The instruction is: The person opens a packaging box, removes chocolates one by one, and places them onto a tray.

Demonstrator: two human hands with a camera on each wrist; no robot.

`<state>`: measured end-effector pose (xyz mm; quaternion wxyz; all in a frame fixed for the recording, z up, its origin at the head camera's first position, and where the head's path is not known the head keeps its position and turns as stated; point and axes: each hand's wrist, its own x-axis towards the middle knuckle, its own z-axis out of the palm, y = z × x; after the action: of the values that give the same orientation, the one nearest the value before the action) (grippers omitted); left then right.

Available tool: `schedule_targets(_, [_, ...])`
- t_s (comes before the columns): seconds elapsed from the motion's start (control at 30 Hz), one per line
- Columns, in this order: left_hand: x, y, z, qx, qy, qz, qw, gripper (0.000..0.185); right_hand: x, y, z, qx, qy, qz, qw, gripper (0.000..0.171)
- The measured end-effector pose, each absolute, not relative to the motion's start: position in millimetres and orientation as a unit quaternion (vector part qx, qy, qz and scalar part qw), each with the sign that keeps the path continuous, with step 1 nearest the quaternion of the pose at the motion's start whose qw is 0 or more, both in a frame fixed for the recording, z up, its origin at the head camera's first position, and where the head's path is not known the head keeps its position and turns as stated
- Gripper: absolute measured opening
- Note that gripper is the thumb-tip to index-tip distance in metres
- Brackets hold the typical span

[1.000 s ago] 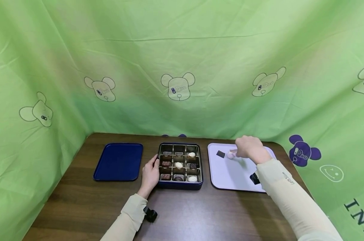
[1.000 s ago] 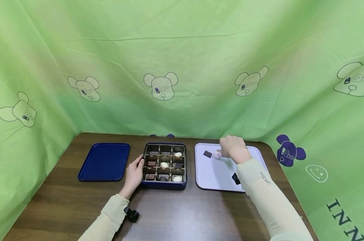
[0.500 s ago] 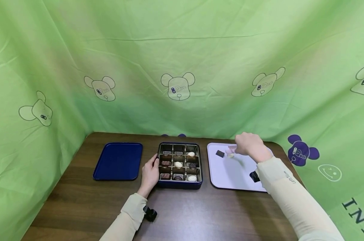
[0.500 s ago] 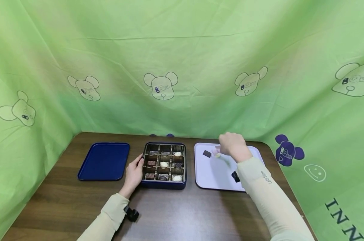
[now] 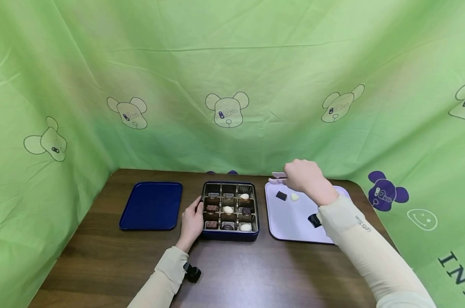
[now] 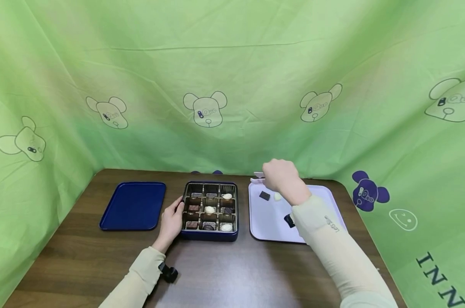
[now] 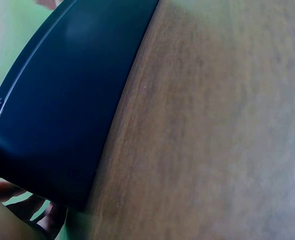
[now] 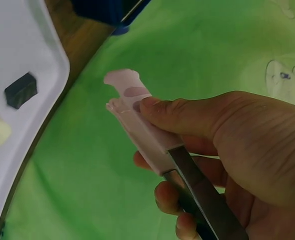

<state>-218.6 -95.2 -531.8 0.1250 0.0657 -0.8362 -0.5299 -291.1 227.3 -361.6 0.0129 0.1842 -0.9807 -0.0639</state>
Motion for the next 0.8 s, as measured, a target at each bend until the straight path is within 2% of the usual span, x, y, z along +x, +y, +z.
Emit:
schedule_targets(0.23, [-218.1, -95.4, -532.3, 0.066, -0.836, -0.531, 0.121, 0.039, -292.4, 204.2, -361.1, 0.212, -0.975, -0.053, 0.025, 0.02])
schedule_targets(0.8, [-218.7, -97.0, -533.1, 0.065, -0.833, -0.536, 0.119, 0.038, -293.1, 167.9, -382.7, 0.282, -0.957, -0.071, -0.005, 0.021])
